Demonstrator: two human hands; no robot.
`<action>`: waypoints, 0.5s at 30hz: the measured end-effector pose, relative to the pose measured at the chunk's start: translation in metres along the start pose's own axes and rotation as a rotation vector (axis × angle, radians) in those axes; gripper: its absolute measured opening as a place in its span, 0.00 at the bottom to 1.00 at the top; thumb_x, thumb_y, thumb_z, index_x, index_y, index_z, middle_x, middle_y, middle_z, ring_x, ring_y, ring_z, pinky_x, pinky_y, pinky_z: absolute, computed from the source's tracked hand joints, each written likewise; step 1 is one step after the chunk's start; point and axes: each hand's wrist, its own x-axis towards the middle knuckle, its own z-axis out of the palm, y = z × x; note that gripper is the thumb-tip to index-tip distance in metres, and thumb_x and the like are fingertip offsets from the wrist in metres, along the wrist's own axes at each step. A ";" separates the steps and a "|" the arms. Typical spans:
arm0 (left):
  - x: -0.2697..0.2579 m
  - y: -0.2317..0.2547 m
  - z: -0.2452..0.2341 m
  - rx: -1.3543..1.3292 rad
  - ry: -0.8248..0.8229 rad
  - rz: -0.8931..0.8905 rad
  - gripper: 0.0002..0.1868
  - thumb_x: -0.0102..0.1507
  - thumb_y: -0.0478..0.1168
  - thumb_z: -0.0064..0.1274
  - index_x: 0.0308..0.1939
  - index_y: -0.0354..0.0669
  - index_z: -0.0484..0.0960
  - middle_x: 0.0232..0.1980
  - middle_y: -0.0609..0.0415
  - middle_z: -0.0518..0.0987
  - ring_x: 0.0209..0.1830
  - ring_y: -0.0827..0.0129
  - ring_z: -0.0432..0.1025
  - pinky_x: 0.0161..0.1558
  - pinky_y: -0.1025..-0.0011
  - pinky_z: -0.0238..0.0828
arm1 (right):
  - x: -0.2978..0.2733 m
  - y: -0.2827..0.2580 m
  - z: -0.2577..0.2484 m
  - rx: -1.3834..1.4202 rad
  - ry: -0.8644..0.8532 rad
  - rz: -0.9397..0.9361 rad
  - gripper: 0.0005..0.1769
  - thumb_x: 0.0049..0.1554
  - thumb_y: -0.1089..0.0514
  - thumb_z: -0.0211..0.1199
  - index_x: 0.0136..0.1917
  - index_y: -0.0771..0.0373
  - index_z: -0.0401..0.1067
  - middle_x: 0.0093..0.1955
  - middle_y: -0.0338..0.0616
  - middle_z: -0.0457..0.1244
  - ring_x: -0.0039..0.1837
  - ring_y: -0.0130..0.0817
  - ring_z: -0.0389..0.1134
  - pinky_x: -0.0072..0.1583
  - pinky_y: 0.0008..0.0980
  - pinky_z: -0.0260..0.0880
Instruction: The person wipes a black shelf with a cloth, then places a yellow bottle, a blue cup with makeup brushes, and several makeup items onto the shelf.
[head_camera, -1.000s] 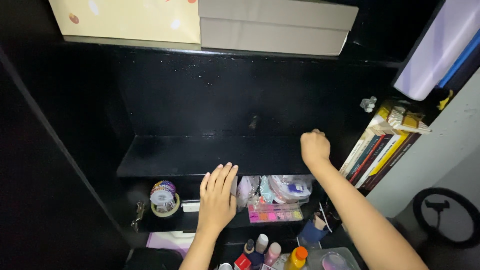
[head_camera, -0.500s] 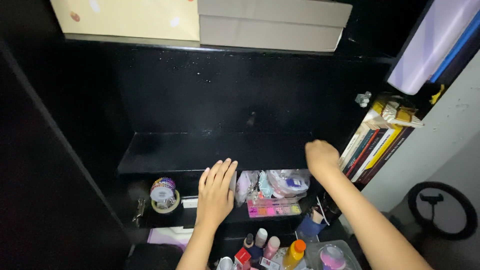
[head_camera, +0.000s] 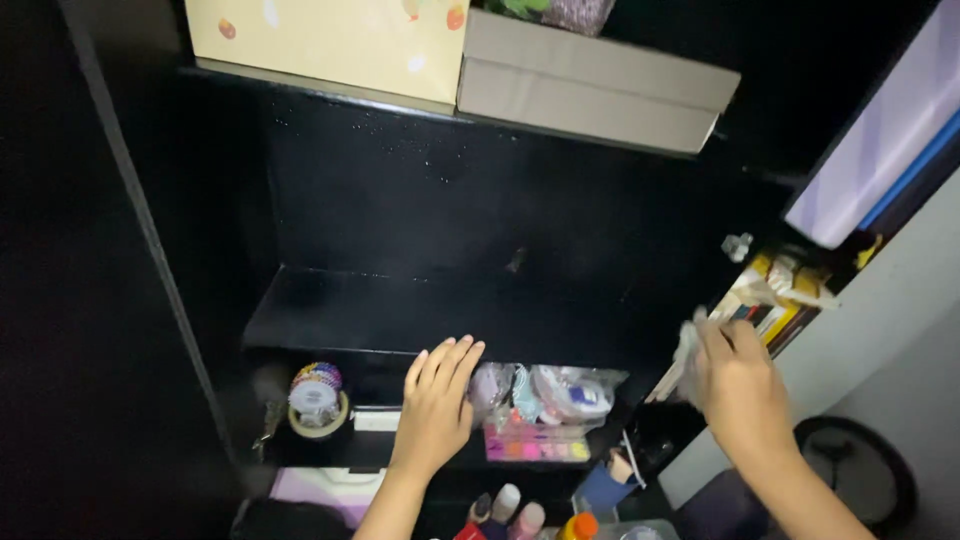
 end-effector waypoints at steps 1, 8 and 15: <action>0.000 -0.001 0.000 0.010 -0.009 -0.002 0.45 0.50 0.31 0.47 0.74 0.48 0.65 0.75 0.56 0.68 0.76 0.61 0.59 0.74 0.53 0.47 | 0.015 -0.010 -0.010 -0.017 0.232 -0.186 0.23 0.62 0.62 0.55 0.70 0.64 0.66 0.55 0.53 0.58 0.48 0.59 0.67 0.46 0.52 0.70; -0.002 -0.003 0.006 0.037 -0.001 -0.020 0.43 0.53 0.29 0.46 0.75 0.51 0.66 0.75 0.60 0.68 0.77 0.64 0.58 0.73 0.54 0.47 | 0.105 0.022 0.076 -0.405 0.088 -0.553 0.07 0.46 0.68 0.59 0.41 0.68 0.74 0.51 0.54 0.64 0.57 0.51 0.62 0.54 0.53 0.66; -0.001 -0.004 0.008 0.029 0.027 -0.026 0.42 0.53 0.31 0.47 0.74 0.52 0.66 0.75 0.61 0.68 0.76 0.65 0.59 0.74 0.53 0.47 | 0.115 0.004 0.092 -0.683 0.023 -0.815 0.09 0.46 0.52 0.63 0.35 0.53 0.82 0.43 0.46 0.70 0.58 0.54 0.61 0.63 0.49 0.61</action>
